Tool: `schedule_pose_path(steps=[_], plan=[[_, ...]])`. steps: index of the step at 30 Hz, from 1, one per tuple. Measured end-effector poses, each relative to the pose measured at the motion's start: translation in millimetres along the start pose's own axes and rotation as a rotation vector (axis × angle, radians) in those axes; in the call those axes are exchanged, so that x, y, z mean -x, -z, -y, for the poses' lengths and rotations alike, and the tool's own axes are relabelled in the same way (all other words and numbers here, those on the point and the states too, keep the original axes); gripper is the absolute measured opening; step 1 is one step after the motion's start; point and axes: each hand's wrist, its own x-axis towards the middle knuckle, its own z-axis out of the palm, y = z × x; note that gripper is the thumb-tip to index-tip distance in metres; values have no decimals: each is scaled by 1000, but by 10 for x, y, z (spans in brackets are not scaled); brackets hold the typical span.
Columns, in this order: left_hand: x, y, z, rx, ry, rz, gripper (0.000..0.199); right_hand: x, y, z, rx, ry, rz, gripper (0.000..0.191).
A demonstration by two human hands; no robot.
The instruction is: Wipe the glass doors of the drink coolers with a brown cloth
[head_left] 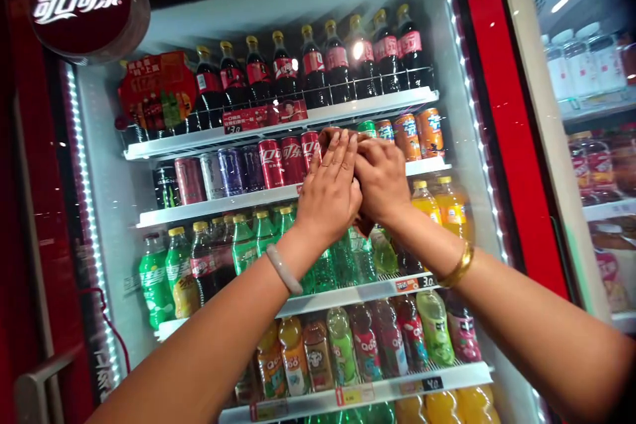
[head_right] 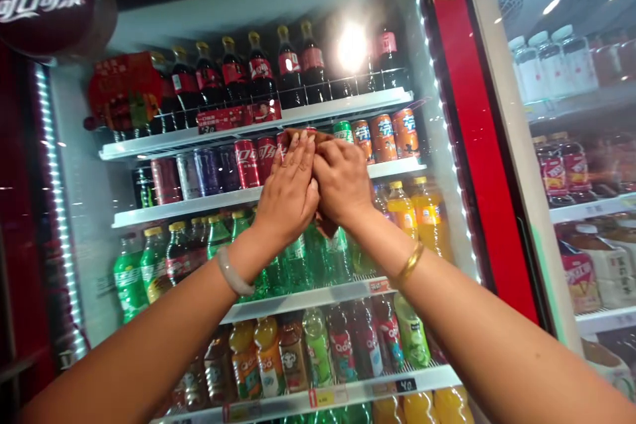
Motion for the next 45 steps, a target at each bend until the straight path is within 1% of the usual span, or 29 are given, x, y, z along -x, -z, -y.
schedule_pose_path(steps=[2,3,5,7,8,9,11,13,15,16,17,19,20,21,23,24,26,28,29,30,32,34,36,37,39,42,43,44,45], plan=[[-38,-91,-97,4,-9,-21,77,165,106,-61,-33,103,48,29],[-19,-134,-121,-6,-23,-23,79,247,195,-169,-40,174,77,27],[56,-218,-130,-33,-59,-12,81,361,397,-486,-12,283,104,20],[127,-290,-117,-54,-78,-1,82,375,542,-804,44,279,79,14],[148,-318,-113,-58,-86,4,82,347,570,-909,69,249,55,13],[158,-338,-113,-59,-96,8,81,308,566,-959,94,204,27,13],[158,-357,-125,-60,-102,12,82,234,491,-885,135,106,-24,13],[160,-356,-149,-67,-101,18,83,231,402,-666,148,69,-30,14],[192,-354,-174,-84,-95,28,82,324,387,-479,105,140,15,18],[221,-358,-187,-94,-101,37,81,396,420,-450,69,198,47,21],[255,-365,-200,-102,-116,46,79,473,475,-475,33,255,76,25],[319,-392,-231,-112,-162,69,73,605,615,-658,-18,342,111,30],[340,-408,-252,-113,-181,76,70,645,677,-779,-23,366,114,30],[350,-423,-280,-113,-185,78,67,663,718,-887,-15,380,86,29],[335,-448,-363,-111,-128,68,65,651,724,-977,34,305,54,24],[314,-457,-418,-110,-76,61,65,637,692,-940,67,236,43,22],[270,-467,-552,-106,37,61,64,634,603,-739,123,107,49,19],[253,-476,-695,-103,121,84,61,695,549,-513,128,87,59,21],[263,-481,-760,-104,141,98,60,749,556,-452,108,114,72,22],[285,-488,-817,-106,144,108,59,811,588,-446,77,161,92,25],[352,-504,-901,-102,118,115,56,933,723,-606,12,279,149,27],[412,-521,-962,-75,84,113,54,1005,898,-910,-16,363,198,26],[417,-534,-1034,-37,99,116,56,999,1019,-1194,21,368,198,22],[391,-540,-1083,-20,130,117,60,972,1033,-1281,59,338,180,21],[286,-558,-1207,6,199,109,68,907,963,-1305,135,210,125,22],[94,-610,-1416,29,193,81,70,908,771,-1086,165,10,50,27],[54,-632,-1478,31,176,74,69,950,739,-1019,149,-12,41,31],[38,-655,-1533,30,162,71,68,1009,740,-989,119,13,45,37],[47,-677,-1580,27,150,72,68,1080,774,-1006,80,79,66,44]])
